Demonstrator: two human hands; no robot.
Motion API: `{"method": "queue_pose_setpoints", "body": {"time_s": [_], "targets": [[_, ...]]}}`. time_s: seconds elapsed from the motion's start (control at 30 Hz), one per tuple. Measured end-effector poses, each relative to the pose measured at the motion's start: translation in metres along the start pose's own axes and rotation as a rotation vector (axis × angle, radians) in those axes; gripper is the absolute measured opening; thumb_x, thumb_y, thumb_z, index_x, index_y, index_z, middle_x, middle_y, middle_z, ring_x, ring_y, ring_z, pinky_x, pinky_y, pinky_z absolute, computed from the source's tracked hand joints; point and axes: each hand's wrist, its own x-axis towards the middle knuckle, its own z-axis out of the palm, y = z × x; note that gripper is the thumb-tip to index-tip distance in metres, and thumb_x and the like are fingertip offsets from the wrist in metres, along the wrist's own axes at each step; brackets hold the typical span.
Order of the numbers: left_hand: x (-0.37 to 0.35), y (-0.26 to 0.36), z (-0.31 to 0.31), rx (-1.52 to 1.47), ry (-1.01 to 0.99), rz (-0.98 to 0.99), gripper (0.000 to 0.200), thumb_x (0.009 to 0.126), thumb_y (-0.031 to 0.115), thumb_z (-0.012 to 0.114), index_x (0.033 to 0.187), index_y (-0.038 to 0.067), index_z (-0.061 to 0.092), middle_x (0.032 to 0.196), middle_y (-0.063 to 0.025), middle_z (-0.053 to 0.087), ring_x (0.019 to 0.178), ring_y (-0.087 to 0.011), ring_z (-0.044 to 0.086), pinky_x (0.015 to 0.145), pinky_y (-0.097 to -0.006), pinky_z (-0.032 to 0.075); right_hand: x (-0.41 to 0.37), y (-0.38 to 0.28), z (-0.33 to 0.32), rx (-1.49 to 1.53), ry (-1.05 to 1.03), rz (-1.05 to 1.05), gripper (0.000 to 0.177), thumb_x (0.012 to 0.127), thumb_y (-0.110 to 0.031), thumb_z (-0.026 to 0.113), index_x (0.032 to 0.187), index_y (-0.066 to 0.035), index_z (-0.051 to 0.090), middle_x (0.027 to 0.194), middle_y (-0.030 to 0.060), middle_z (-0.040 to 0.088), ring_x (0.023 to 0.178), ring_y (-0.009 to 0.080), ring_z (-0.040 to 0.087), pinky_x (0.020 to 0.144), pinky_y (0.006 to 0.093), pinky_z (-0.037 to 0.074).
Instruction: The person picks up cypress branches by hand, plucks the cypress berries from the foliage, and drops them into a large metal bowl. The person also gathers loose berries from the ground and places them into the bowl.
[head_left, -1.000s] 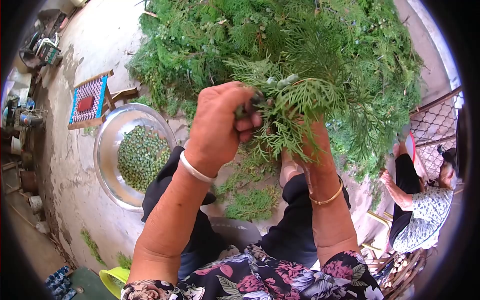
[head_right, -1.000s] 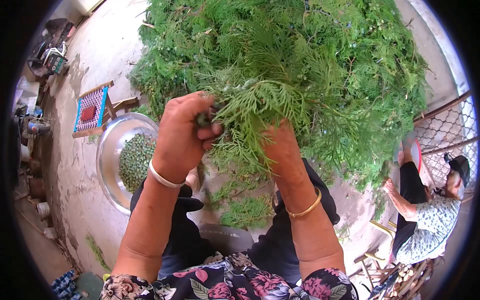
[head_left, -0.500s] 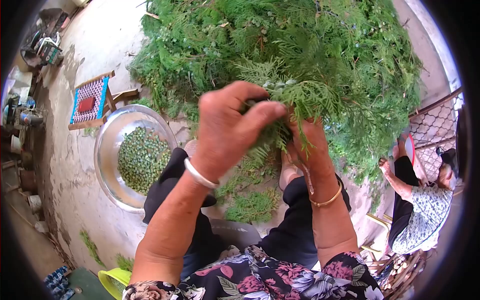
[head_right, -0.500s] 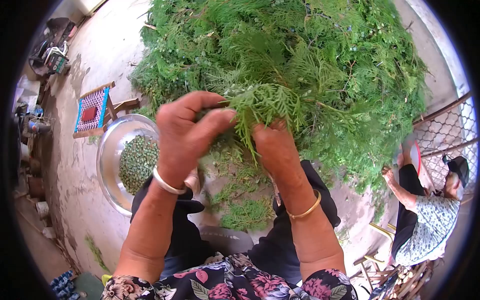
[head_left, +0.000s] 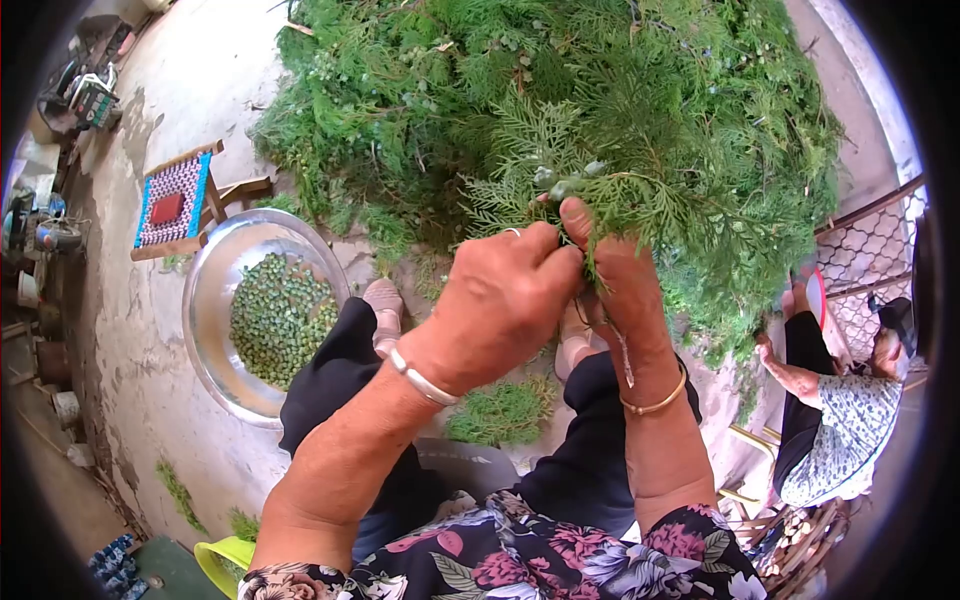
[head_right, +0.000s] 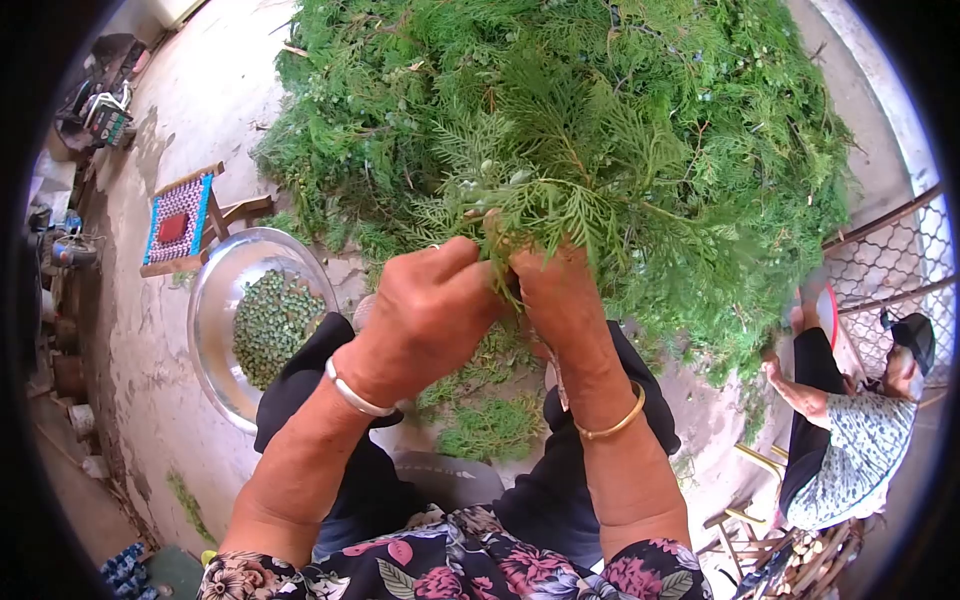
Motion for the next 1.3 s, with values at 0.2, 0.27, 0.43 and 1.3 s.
{"method": "queue_pose_setpoints", "body": {"time_s": [0.2, 0.27, 0.43, 1.3], "targets": [[0.014, -0.001, -0.040, -0.549, 0.218, -0.608, 0.011, 0.075, 0.005, 0.069, 0.083, -0.001, 0.064, 0.068, -0.0029, 0.061, 0.053, -0.0086, 0.050, 0.045, -0.0240, 0.039, -0.006, -0.001, -0.014, -0.767, 0.026, -0.426, 0.027, 0.077, -0.005, 0.052, 0.101, -0.008, 0.063, 0.081, 0.0122, 0.060, 0.077, 0.0312, 0.059, 0.065, 0.0414, 0.048], [0.014, -0.005, -0.036, -0.558, 0.240, -0.664, 0.014, 0.077, 0.005, 0.068, 0.088, -0.003, 0.064, 0.072, -0.0018, 0.061, 0.057, -0.0060, 0.050, 0.047, -0.0218, 0.040, -0.008, -0.009, -0.008, -0.502, 0.003, -0.186, 0.026, 0.079, -0.006, 0.051, 0.102, -0.008, 0.063, 0.086, 0.0131, 0.061, 0.081, 0.0315, 0.059, 0.067, 0.0408, 0.048], [0.014, -0.010, -0.020, -0.415, 0.158, -0.573, 0.026, 0.076, 0.002, 0.069, 0.099, -0.005, 0.060, 0.077, -0.0019, 0.061, 0.067, -0.0042, 0.055, 0.058, -0.0175, 0.045, -0.011, -0.017, -0.011, -0.568, -0.094, -0.304, 0.024, 0.085, -0.011, 0.050, 0.107, -0.008, 0.060, 0.103, 0.0134, 0.060, 0.095, 0.0325, 0.055, 0.082, 0.0412, 0.044], [0.017, -0.022, -0.047, -1.585, 0.373, -0.667, 0.015, 0.088, 0.012, 0.052, 0.088, 0.000, 0.061, 0.076, -0.0111, 0.060, 0.051, -0.0046, 0.042, 0.040, -0.0177, 0.033, -0.003, -0.036, -0.012, 0.930, -0.015, 0.480, 0.020, 0.087, -0.014, 0.054, 0.095, 0.003, 0.062, 0.090, 0.0072, 0.063, 0.077, 0.0122, 0.061, 0.065, 0.0269, 0.053]]}}
